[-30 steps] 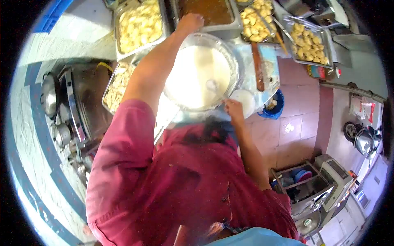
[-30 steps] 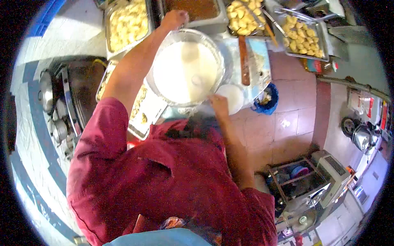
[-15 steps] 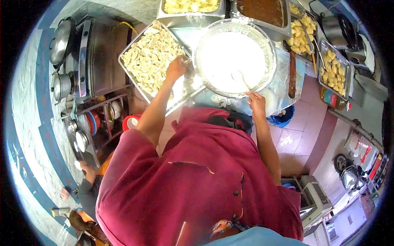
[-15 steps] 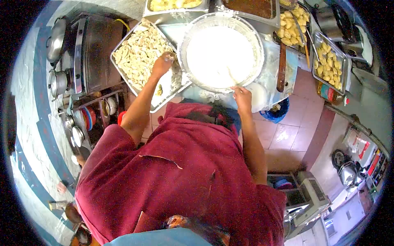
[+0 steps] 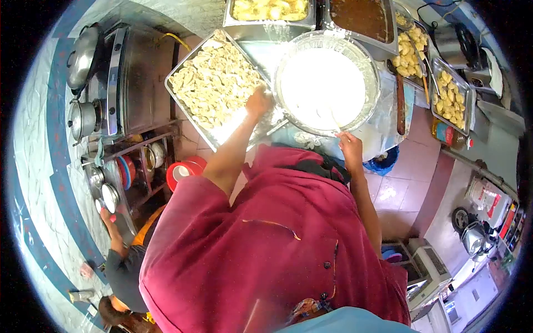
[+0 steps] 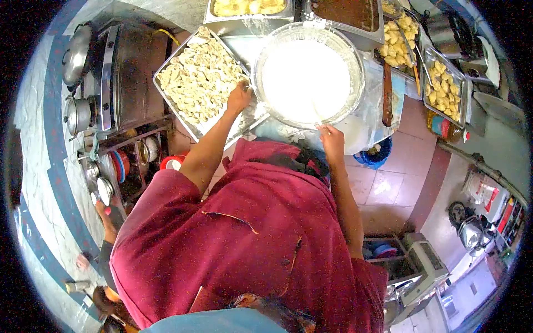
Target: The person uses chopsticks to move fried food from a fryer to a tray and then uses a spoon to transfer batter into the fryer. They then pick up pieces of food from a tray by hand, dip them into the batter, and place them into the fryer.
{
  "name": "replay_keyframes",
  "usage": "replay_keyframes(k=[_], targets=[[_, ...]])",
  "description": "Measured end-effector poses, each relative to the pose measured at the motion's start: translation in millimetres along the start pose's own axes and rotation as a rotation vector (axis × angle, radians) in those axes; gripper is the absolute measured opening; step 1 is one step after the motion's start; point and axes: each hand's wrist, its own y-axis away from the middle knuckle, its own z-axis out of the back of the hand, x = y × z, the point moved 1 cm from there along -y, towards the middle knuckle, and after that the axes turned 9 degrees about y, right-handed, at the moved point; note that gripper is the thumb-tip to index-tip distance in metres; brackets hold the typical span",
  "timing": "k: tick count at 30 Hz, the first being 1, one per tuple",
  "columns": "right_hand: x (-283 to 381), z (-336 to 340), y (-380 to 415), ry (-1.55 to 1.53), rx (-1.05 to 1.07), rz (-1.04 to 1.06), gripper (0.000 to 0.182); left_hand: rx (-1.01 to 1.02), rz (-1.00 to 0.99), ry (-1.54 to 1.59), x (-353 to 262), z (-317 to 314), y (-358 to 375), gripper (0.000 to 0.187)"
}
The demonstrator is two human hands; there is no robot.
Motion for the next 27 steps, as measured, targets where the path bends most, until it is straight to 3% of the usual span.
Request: replay_keyframes(k=[2,3,5,7,8,10,11,12,18,24,27], targets=[[-7.4,-0.3,0.7,0.006,-0.002,0.003,0.025,-0.058,-0.036,0.044,8.7,-8.2,-1.1,0.055],[-11.9,0.6,-1.5,0.024,0.001,0.001,0.025,-0.011,0.049,0.075,9.9,-8.0,-4.2,0.061],[-12.8,3.7,-2.7,0.047,-0.007,0.011,0.026,0.181,-0.115,0.164,83.0,-33.5,-40.8,0.055],[-9.2,5.4,-0.7,0.06,-0.037,0.031,0.026,0.177,0.245,0.756,51.7,-19.3,-12.9,0.038],[-10.7,7.9,-3.5,0.082,-0.052,0.042,0.026,0.212,0.44,0.841,28.0,-0.7,-1.4,0.029],[-15.9,9.8,-6.3,0.122,-0.079,0.055,0.026,0.204,0.421,1.008,6.3,24.8,24.2,0.025],[-6.5,13.3,-2.2,0.174,-0.097,0.027,0.027,0.229,0.361,1.123,38.7,19.2,14.5,0.03],[-8.5,16.4,-2.6,0.231,-0.135,0.065,0.028,0.166,0.361,1.133,28.9,30.8,28.1,0.035],[-21.3,28.0,-7.1,0.521,-0.323,0.288,0.026,0.27,0.226,1.065,-21.2,54.2,67.2,0.036],[4.7,30.6,12.8,0.68,-0.325,0.087,0.027,0.515,0.033,0.615,-87.4,-5.9,79.6,0.038],[18.9,32.1,20.1,0.826,-0.335,0.097,0.028,0.4,-0.379,0.231,-84.4,-59.5,70.7,0.041]])
